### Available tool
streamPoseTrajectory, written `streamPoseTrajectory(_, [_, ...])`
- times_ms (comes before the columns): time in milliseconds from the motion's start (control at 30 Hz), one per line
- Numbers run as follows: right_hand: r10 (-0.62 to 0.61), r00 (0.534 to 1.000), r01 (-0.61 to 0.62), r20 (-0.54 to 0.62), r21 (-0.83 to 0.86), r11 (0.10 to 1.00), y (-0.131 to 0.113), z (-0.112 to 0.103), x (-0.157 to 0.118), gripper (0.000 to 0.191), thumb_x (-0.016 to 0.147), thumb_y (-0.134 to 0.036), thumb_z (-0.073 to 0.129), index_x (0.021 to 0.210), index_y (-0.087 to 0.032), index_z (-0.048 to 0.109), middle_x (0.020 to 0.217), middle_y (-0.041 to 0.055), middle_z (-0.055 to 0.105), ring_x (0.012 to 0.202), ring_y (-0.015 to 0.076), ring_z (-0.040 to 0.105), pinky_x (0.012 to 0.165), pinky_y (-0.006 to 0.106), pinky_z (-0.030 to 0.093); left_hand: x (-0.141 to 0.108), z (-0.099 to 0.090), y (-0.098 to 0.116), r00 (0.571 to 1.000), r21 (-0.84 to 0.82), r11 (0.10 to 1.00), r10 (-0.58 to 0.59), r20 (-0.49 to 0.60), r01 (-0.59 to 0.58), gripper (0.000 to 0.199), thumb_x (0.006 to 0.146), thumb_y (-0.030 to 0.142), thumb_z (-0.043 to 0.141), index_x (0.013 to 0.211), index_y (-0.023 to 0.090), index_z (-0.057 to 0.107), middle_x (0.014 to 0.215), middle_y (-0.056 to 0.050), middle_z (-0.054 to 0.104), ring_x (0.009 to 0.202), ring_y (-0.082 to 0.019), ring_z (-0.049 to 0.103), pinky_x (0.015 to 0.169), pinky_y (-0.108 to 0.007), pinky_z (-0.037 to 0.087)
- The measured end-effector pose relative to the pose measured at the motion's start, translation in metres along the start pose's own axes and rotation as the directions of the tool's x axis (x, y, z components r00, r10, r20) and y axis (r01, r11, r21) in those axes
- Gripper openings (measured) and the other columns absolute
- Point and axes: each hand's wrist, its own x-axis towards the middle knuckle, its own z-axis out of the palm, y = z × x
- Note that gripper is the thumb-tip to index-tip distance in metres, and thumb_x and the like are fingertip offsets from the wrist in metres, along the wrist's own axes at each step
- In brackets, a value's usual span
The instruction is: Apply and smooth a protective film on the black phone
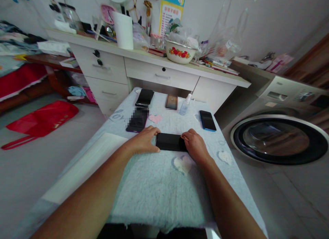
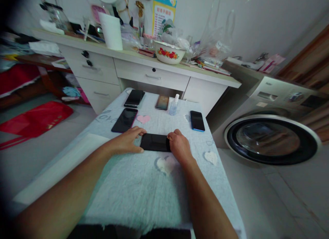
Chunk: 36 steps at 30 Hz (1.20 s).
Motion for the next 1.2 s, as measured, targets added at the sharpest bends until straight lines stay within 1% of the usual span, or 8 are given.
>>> streamPoseTrajectory(133, [-0.004,0.999,0.005,0.044,-0.034,0.999,-0.001,-0.002,0.005,0.023,0.089,-0.014,0.048,0.094,-0.019,0.07,0.095,0.0063,0.061,0.085,0.015,0.058,0.076,0.023,0.039,0.0,0.0,0.001,1.0,-0.008,1.0,-0.008,-0.007,0.008,0.058,0.057,0.035,0.07,0.111,0.022,0.052,0.11,-0.006,0.053,0.107,-0.025,0.052,0.093,-0.037,0.043])
streamPoseTrajectory(267, [-0.018,0.994,0.028,0.108,-0.097,0.995,-0.003,-0.007,0.013,0.024,0.09,-0.014,0.047,0.092,-0.019,0.07,0.094,0.0071,0.062,0.08,0.0146,0.058,0.075,0.024,0.039,0.0,0.0,0.004,1.0,-0.011,1.0,-0.01,-0.006,0.01,0.058,0.057,0.034,0.069,0.111,0.021,0.052,0.11,-0.007,0.054,0.107,-0.025,0.052,0.093,-0.037,0.043])
streamPoseTrajectory(400, [-0.039,0.988,0.061,0.152,-0.137,0.989,-0.01,-0.012,0.02,0.025,0.09,-0.015,0.046,0.09,-0.018,0.071,0.092,0.0081,0.062,0.079,0.0152,0.058,0.072,0.024,0.038,0.0,-0.001,0.005,1.0,-0.001,1.0,-0.012,0.0,0.012,0.056,0.057,0.033,0.069,0.109,0.021,0.052,0.107,-0.006,0.053,0.106,-0.025,0.051,0.092,-0.036,0.043])
streamPoseTrajectory(500, [-0.05,0.984,0.076,0.169,-0.149,0.986,-0.016,-0.011,0.024,0.025,0.09,-0.014,0.046,0.089,-0.017,0.071,0.09,0.0089,0.063,0.08,0.0159,0.058,0.072,0.024,0.038,0.0,-0.001,0.004,1.0,0.002,1.0,-0.001,-0.005,0.001,0.057,0.057,0.034,0.069,0.109,0.02,0.052,0.107,-0.006,0.053,0.106,-0.025,0.051,0.092,-0.036,0.043])
streamPoseTrajectory(700, [-0.032,0.989,0.052,0.146,-0.137,0.989,-0.028,-0.003,0.027,0.025,0.09,-0.015,0.046,0.09,-0.018,0.071,0.092,0.0094,0.063,0.08,0.0165,0.058,0.071,0.025,0.039,0.0,-0.001,0.005,1.0,0.002,1.0,0.002,-0.013,-0.002,0.055,0.056,0.034,0.069,0.108,0.021,0.053,0.106,-0.006,0.053,0.105,-0.025,0.052,0.092,-0.036,0.043])
streamPoseTrajectory(900, [-0.017,0.994,0.029,0.108,-0.11,0.993,-0.038,0.002,0.023,0.026,0.09,-0.015,0.045,0.093,-0.019,0.07,0.094,0.0085,0.062,0.078,0.0156,0.058,0.069,0.025,0.038,0.0,-0.001,0.006,1.0,0.011,1.0,-0.006,-0.01,0.006,0.056,0.057,0.032,0.071,0.109,0.021,0.052,0.107,-0.006,0.053,0.106,-0.025,0.052,0.092,-0.036,0.043])
streamPoseTrajectory(1033, [-0.02,0.995,0.031,0.099,-0.114,0.993,-0.039,0.003,0.019,0.025,0.091,-0.016,0.044,0.095,-0.02,0.069,0.097,0.0079,0.06,0.077,0.0152,0.057,0.067,0.025,0.037,0.0,-0.001,0.004,1.0,0.008,1.0,-0.01,-0.004,0.01,0.057,0.058,0.033,0.071,0.11,0.023,0.051,0.109,-0.005,0.052,0.107,-0.024,0.052,0.093,-0.036,0.043])
streamPoseTrajectory(1200, [-0.038,0.996,0.046,0.083,-0.102,0.994,-0.035,0.003,0.016,0.025,0.093,-0.018,0.043,0.096,-0.021,0.069,0.096,0.0069,0.059,0.077,0.0148,0.057,0.069,0.025,0.037,-0.001,-0.003,0.006,1.0,0.01,1.0,-0.013,0.01,0.013,0.057,0.059,0.034,0.07,0.111,0.021,0.051,0.111,-0.007,0.052,0.108,-0.025,0.052,0.093,-0.036,0.043])
